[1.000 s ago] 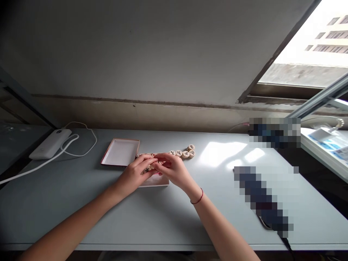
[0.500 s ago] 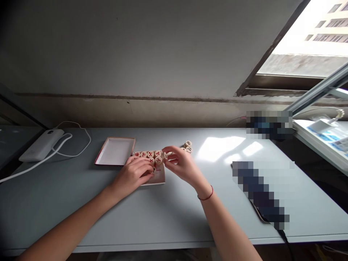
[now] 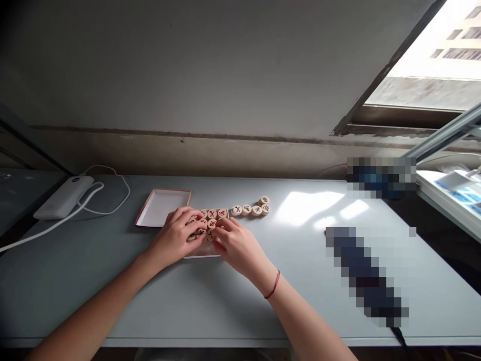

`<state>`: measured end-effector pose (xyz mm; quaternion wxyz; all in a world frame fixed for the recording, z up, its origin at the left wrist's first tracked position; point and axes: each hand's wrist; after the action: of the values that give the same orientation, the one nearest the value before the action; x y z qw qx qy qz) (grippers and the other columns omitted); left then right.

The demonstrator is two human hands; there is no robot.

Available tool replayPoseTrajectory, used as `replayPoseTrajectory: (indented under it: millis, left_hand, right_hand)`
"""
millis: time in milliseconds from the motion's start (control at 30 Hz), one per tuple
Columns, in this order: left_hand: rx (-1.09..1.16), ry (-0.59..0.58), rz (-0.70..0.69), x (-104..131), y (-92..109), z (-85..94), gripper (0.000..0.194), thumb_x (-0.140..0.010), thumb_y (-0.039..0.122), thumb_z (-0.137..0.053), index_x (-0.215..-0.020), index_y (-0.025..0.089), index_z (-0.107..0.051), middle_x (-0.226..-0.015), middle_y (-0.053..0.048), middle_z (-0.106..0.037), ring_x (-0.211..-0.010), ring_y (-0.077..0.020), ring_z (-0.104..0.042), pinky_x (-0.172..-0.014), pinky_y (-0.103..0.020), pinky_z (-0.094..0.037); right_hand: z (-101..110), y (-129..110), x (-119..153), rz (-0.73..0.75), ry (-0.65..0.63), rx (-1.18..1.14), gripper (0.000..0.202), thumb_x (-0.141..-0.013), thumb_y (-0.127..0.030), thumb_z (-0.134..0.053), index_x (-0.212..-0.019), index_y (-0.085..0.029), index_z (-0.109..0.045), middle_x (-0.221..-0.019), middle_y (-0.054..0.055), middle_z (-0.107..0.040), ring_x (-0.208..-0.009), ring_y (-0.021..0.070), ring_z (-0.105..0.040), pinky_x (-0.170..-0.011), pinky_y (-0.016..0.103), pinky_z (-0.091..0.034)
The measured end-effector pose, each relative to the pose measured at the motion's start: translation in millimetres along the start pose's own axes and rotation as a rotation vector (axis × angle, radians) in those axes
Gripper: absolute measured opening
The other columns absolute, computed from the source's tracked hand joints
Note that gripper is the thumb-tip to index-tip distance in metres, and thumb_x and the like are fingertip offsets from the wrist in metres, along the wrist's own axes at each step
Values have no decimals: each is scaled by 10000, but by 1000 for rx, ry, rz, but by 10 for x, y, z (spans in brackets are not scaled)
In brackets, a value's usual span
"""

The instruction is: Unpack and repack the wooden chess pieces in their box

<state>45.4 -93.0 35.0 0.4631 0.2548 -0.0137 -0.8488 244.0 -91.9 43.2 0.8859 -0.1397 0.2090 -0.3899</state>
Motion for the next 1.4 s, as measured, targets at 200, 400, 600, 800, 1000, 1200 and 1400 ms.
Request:
replayPoseTrajectory:
  millis: [200, 400, 600, 800, 1000, 1200, 1400]
  left_hand:
    - [38, -77, -23, 10, 41, 10, 131, -826, 177, -593, -918, 222, -674, -1162, -53, -615, -1127, -249, -493, -930, -411, -431]
    - [48, -81, -44, 33, 69, -38, 179, -848, 260, -608, -1016, 241, -667, -1182, -70, -600, -1160, -264, -485, -946, -423, -437]
    - [61, -23, -47, 36, 64, -66, 142, -873, 288, -575, -952, 251, -687, -1129, -60, -607, -1123, -244, -509, -938, -402, -439]
    - [71, -35, -47, 46, 62, -81, 147, -871, 264, -574, -964, 251, -687, -1116, -59, -618, -1116, -235, -513, -941, -390, -436]
    - [46, 44, 6, 31, 113, -82, 127, -867, 278, -584, -934, 254, -689, -1092, -43, -644, -1125, -245, -508, -937, -416, -395]
    - [27, 88, 5, 9, 87, -75, 128, -852, 231, -583, -915, 251, -693, -1073, -33, -659, -1110, -241, -512, -948, -415, -376]
    - [-7, 137, 48, -162, 143, 10, 132, -870, 227, -585, -954, 251, -684, -1023, -24, -674, -1040, -233, -553, -924, -426, -368]
  right_hand:
    - [-60, 44, 5, 51, 10, 108, 124, -882, -134, -531, -789, -193, -588, -814, 57, -601, -709, 173, -515, -596, 282, -440]
    - [85, 123, -18, 18, 24, -73, 91, -883, -223, -563, -813, -205, -619, -861, 55, -625, -748, 169, -564, -654, 279, -471]
    - [379, 784, -154, -588, 288, 278, 277, -871, -357, -492, -976, -159, -656, -1002, 139, -642, -806, 235, -612, -689, 333, -456]
    - [453, 1198, -375, -865, -118, 280, 269, -777, -364, -567, -915, -159, -675, -805, 107, -687, -775, 248, -624, -587, 288, -403]
    - [421, 1229, -402, -826, -107, 379, 210, -730, -272, -594, -886, -167, -686, -846, 107, -699, -782, 236, -631, -597, 279, -388]
    - [440, 1267, -398, -795, -47, 367, 245, -723, -239, -588, -933, -155, -685, -897, 107, -708, -871, 249, -632, -652, 285, -421]
    - [522, 770, -287, -671, 348, -99, 213, -759, -326, -614, -908, -182, -662, -869, 71, -713, -808, 225, -665, -722, 329, -503]
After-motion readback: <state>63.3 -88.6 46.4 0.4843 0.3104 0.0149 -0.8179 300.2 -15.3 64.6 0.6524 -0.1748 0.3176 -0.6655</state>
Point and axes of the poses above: each hand's wrist, its own x-axis away from the middle knuckle, its own z-axis out of the back of the hand, y = z × x
